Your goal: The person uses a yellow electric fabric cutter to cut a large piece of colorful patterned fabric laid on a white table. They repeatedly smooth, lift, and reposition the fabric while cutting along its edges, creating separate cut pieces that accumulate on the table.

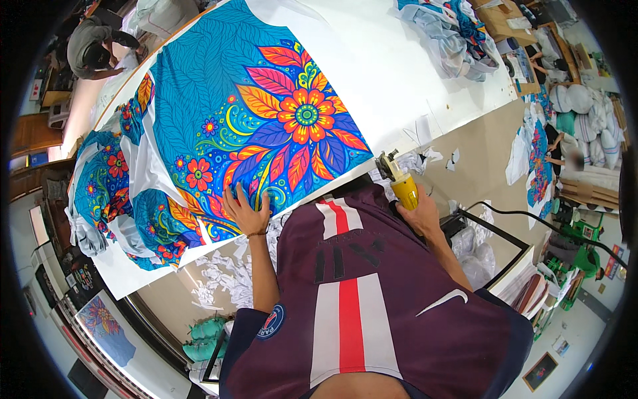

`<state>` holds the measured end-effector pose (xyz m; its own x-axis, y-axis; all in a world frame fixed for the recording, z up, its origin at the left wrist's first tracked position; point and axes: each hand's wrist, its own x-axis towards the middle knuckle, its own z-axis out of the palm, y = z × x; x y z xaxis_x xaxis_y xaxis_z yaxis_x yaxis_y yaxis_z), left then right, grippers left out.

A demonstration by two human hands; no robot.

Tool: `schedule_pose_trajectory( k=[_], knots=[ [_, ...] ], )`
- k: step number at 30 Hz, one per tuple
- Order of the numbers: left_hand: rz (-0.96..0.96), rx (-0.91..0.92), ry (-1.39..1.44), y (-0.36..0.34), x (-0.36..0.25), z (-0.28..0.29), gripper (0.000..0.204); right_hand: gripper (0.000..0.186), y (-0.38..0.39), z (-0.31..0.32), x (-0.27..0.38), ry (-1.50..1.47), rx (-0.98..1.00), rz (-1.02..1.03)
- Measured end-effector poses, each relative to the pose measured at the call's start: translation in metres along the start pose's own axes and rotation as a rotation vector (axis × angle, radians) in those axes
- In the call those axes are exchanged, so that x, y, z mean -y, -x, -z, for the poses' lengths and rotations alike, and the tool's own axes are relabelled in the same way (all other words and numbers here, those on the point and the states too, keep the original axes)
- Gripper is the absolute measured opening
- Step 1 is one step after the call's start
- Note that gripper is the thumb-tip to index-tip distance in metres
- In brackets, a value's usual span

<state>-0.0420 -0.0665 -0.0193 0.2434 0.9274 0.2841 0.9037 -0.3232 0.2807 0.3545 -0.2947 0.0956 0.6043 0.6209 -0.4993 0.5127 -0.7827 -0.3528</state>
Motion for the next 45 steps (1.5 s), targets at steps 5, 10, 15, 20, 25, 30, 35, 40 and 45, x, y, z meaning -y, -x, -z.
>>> schedule_pose_trajectory(
  k=[5, 10, 15, 20, 25, 30, 35, 40, 45],
  knots=[
    [0.019, -0.005, 0.027, 0.002, 0.000, -0.001, 0.078, 0.065, -0.013, -0.004, 0.004, 0.020, -0.026, 0.021],
    [0.020, -0.016, 0.034, 0.001, -0.001, -0.002, 0.077, 0.062, -0.025, -0.001, 0.014, -0.017, -0.030, 0.054],
    [0.035, -0.021, 0.045, 0.001, -0.002, -0.002, 0.076, 0.058, -0.035, 0.001, 0.026, -0.014, -0.025, 0.064],
    [0.034, -0.033, 0.041, 0.000, -0.005, -0.001, 0.072, 0.058, -0.055, 0.003, 0.043, -0.025, -0.025, 0.094],
    [0.024, -0.059, 0.064, -0.002, -0.007, 0.001, 0.068, 0.061, -0.089, 0.008, 0.067, 0.017, 0.009, 0.100],
    [0.053, -0.055, 0.079, -0.001, -0.007, 0.001, 0.066, 0.062, -0.123, 0.014, 0.098, 0.071, 0.018, 0.111],
    [0.071, -0.045, 0.087, -0.001, -0.006, 0.000, 0.066, 0.062, -0.167, 0.019, 0.137, 0.077, 0.050, 0.050],
    [0.074, -0.057, 0.103, -0.001, -0.006, 0.000, 0.065, 0.066, -0.208, 0.024, 0.171, 0.114, 0.034, 0.119],
    [0.079, -0.053, 0.114, 0.000, -0.005, 0.000, 0.065, 0.073, -0.255, 0.024, 0.203, 0.131, 0.054, 0.149]
  ],
)
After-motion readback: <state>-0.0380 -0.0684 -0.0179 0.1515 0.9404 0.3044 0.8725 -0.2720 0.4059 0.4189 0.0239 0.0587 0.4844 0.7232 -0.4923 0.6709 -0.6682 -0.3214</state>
